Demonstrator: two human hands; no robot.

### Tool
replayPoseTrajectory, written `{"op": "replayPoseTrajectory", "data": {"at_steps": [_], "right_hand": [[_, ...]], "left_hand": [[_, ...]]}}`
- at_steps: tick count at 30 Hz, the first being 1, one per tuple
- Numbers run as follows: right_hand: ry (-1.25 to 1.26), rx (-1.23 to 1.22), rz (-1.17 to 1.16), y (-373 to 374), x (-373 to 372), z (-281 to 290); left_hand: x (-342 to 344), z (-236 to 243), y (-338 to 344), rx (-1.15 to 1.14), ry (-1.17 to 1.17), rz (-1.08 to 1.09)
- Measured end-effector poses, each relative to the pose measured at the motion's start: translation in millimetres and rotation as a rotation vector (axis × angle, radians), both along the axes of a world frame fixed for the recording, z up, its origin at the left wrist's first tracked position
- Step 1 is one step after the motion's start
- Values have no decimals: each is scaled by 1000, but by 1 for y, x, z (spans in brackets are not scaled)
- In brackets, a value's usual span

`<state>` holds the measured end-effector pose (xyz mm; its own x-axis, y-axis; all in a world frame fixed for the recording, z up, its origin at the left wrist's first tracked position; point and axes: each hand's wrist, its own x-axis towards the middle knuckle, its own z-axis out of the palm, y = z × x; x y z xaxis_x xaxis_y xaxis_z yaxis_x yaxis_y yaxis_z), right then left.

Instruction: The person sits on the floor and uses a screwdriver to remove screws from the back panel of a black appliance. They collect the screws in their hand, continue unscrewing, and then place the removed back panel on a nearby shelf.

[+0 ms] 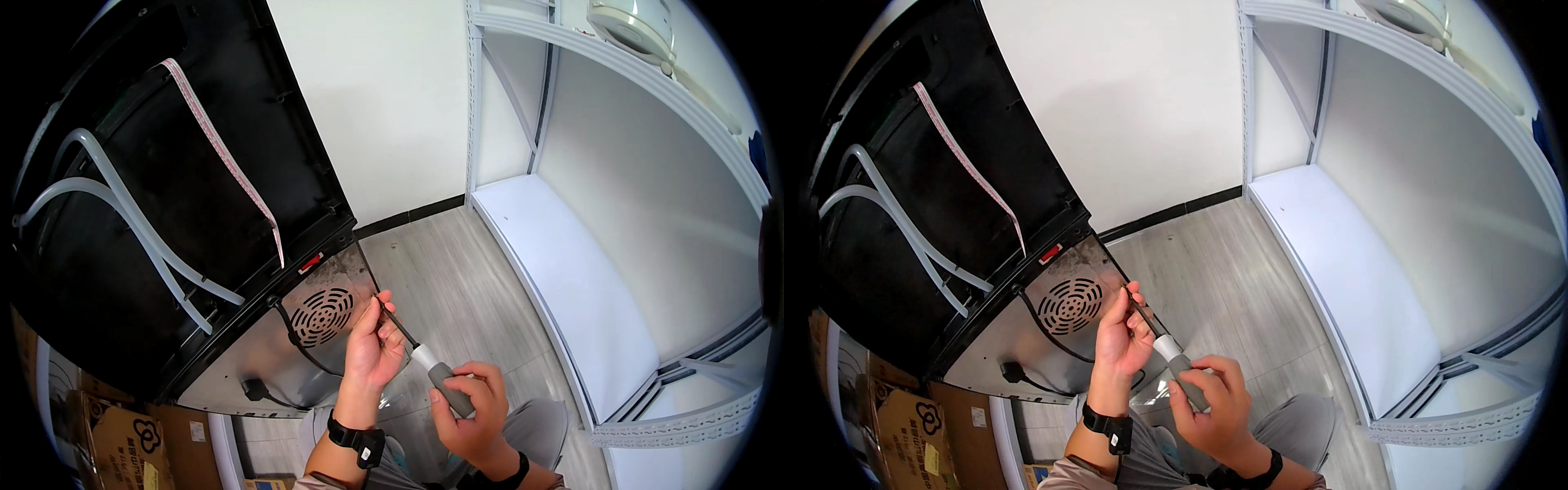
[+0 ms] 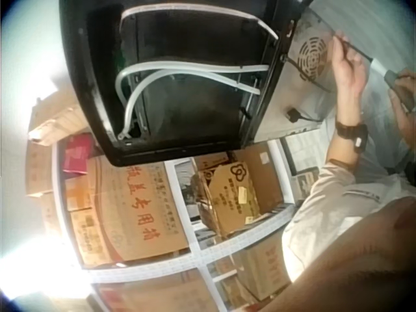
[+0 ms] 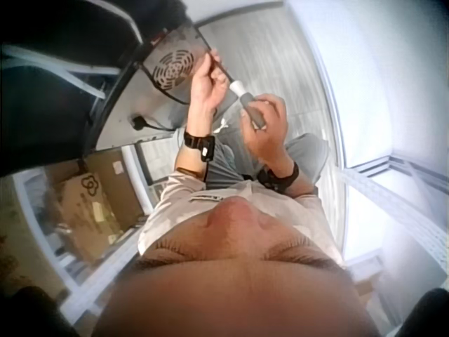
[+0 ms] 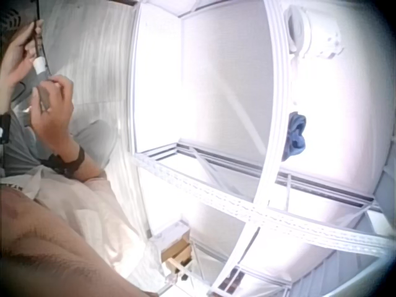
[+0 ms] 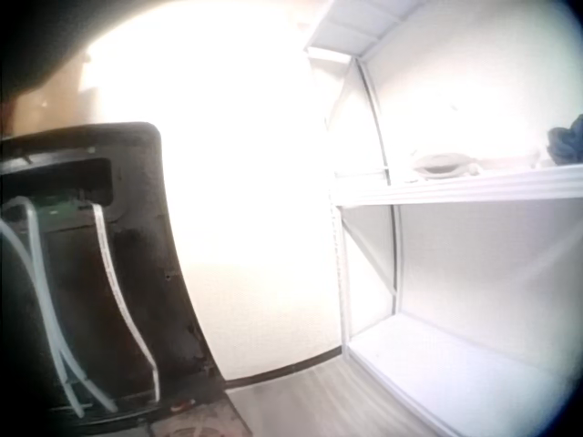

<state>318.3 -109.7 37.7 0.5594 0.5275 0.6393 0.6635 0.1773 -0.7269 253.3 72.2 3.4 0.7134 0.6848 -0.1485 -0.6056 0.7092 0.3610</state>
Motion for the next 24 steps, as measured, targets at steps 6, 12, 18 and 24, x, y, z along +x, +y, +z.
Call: {"op": "replayPoseTrajectory", "data": {"at_steps": [6, 12, 18, 24], "right_hand": [[112, -71, 26, -5, 1, 7], [146, -81, 31, -8, 2, 10], [136, -213, -65, -7, 3, 19], [162, -263, -24, -8, 10, 14]], "left_hand": [[-1, 0, 1, 2, 22, 0], [-3, 0, -3, 28, 36, 2], [-7, -7, -2, 101, 19, -22], [-4, -4, -7, 151, 41, -7]]}}
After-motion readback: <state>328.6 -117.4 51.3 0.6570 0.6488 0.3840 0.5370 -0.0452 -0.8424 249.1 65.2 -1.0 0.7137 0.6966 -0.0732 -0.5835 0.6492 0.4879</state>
